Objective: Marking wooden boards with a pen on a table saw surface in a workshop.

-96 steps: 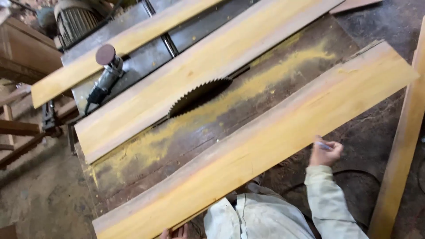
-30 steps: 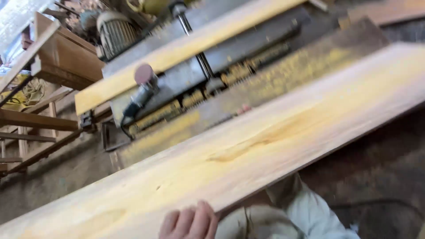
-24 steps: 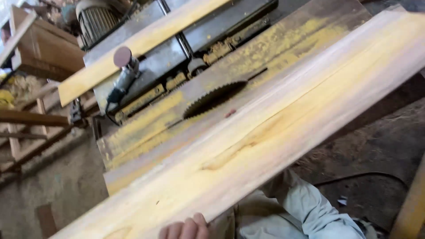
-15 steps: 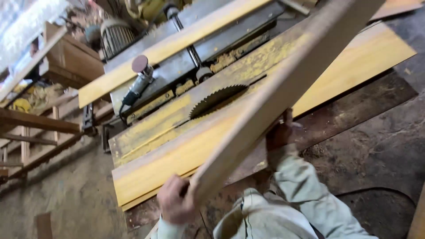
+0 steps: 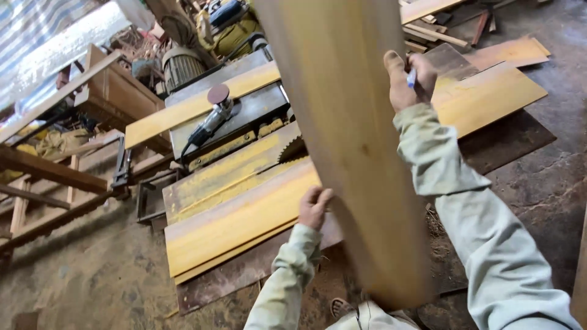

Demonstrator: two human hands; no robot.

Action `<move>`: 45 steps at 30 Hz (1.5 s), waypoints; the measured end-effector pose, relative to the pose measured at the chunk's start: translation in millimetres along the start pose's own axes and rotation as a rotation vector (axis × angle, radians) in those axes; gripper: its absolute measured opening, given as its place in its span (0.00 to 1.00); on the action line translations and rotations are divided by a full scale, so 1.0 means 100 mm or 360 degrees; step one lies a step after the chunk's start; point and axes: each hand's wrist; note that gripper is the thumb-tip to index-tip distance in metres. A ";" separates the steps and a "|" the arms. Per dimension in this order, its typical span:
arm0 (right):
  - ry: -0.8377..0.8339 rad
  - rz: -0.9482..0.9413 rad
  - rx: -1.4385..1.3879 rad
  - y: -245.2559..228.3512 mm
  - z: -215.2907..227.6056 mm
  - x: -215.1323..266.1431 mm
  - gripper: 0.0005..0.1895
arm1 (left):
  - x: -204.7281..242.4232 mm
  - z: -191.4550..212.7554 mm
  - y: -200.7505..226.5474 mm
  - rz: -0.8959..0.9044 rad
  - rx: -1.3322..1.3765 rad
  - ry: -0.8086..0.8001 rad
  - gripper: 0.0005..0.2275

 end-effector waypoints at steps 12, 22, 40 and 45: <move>-0.1293 0.0126 0.1070 0.14 -0.21 1.69 0.23 | 1.22 0.06 -0.39 0.0535 0.0852 -0.0521 0.20; -0.2812 0.0284 0.1541 0.27 -0.44 2.90 0.28 | 2.49 0.32 -1.12 0.1625 0.0327 -0.0435 0.17; -0.1441 0.1251 0.1439 2.53 2.04 2.27 0.55 | 2.14 -0.11 -2.19 0.1989 0.1834 0.0253 0.33; -0.1486 0.1370 0.1412 2.77 1.74 2.07 0.58 | 1.66 -0.34 -1.92 0.1535 0.1526 0.0792 0.27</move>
Point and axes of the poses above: each hand's wrist, its own x-axis away from the middle knuckle, its own z-axis out of the back of the hand, y = z × x, and after that the axes turned 10 degrees about x, right-handed
